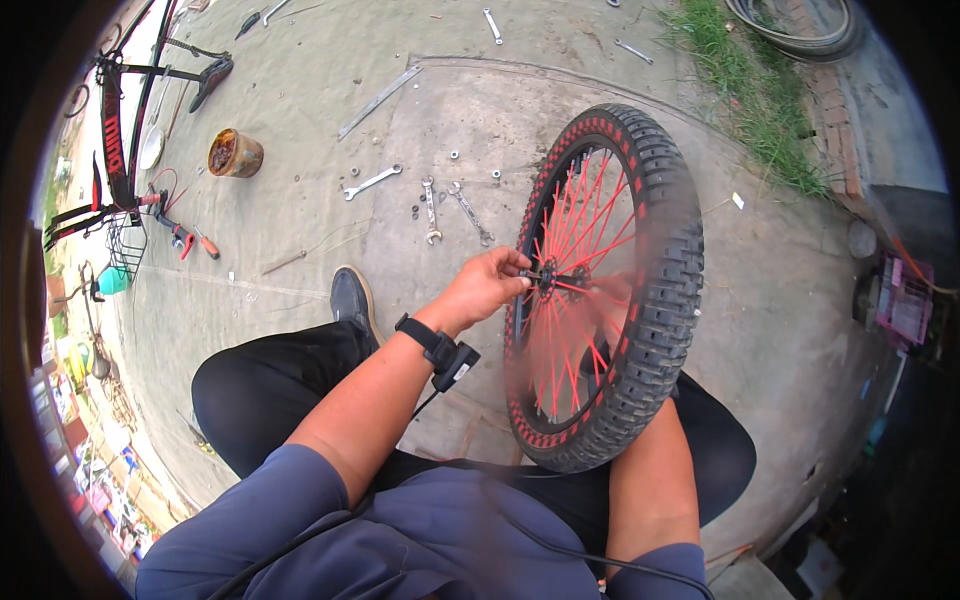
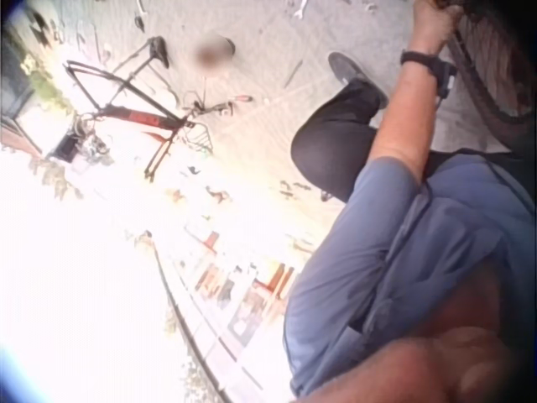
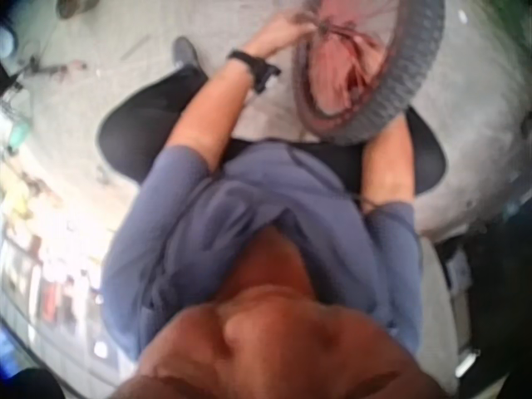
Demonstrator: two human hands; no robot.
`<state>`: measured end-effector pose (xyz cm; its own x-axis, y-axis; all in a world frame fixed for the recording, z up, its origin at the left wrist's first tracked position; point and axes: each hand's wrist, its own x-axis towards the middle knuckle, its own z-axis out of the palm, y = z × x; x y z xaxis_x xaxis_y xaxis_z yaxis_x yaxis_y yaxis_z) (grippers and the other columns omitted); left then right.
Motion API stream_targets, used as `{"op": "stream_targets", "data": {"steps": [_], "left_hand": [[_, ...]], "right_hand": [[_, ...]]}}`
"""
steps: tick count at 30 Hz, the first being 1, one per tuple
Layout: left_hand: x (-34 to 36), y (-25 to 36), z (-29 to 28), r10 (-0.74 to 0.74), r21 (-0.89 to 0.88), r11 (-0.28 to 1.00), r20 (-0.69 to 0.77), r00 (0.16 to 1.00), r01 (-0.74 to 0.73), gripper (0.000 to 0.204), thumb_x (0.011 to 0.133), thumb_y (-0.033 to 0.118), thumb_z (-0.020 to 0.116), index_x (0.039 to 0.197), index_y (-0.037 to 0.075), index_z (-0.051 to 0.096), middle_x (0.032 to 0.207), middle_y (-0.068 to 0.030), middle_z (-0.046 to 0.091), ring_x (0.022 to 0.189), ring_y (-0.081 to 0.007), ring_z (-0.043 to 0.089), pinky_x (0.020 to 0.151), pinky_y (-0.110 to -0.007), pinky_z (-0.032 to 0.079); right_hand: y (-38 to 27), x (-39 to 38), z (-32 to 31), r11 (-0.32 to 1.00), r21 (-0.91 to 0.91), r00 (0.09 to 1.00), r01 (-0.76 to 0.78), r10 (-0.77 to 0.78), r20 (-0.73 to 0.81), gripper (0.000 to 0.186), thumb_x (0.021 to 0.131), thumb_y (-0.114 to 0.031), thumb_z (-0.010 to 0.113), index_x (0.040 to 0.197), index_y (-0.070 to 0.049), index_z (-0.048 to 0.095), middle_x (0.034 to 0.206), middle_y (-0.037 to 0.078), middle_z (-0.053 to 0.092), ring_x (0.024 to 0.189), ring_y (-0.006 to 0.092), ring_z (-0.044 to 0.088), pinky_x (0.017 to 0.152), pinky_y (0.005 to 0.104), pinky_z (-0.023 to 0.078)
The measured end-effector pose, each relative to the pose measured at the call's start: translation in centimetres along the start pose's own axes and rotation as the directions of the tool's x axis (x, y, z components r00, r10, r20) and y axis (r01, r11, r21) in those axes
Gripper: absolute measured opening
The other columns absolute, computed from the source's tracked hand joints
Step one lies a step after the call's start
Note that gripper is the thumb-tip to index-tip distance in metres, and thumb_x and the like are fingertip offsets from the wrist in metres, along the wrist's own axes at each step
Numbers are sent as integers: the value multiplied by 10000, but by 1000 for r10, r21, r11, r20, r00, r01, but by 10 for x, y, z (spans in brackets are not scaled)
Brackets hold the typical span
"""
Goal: The person holds a bicycle wheel with red spokes and a black tire, then uses a small wrench to tighten the axle nuts on both sides of the hub. The person rotates the wheel to check alignment and continues tightening the nuts before placing the wheel on the ground.
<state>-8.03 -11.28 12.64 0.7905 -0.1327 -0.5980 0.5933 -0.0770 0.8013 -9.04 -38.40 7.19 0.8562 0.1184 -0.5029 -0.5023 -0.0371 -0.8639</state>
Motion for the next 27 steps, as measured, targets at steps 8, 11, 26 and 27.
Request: {"op": "stream_targets", "data": {"steps": [8,11,26,27], "left_hand": [[0,11,-3,-158,8,987,48,986,158,290,988,242,669,1169,17,643,889,-46,682,741,-117,643,659,-293,537],[0,-3,1,135,59,990,-55,989,-131,305,1005,283,644,1153,17,652,873,-52,687,718,-118,646,653,-290,539],[-3,17,-2,-199,30,980,32,979,198,323,1026,309,605,1132,9,660,879,-48,686,740,-127,656,624,-281,522],[-3,12,-2,-128,-23,991,15,992,128,328,1027,316,601,1127,10,662,877,-47,685,739,-127,655,622,-281,521]], "right_hand": [[-18,-5,7,996,35,997,-79,80,-11,201,995,-99,650,1145,29,614,918,66,673,738,123,651,630,235,535],[-15,-3,6,997,-6,997,-79,79,-16,204,994,-96,650,1150,29,611,916,65,671,741,124,649,634,238,535],[-3,0,-4,996,-77,999,38,-36,35,195,1006,-110,632,1155,15,619,881,44,667,668,87,599,553,211,449],[-5,-1,-1,997,-68,998,42,-39,39,197,1006,-111,632,1156,15,620,878,43,667,662,86,594,548,211,443]]}}
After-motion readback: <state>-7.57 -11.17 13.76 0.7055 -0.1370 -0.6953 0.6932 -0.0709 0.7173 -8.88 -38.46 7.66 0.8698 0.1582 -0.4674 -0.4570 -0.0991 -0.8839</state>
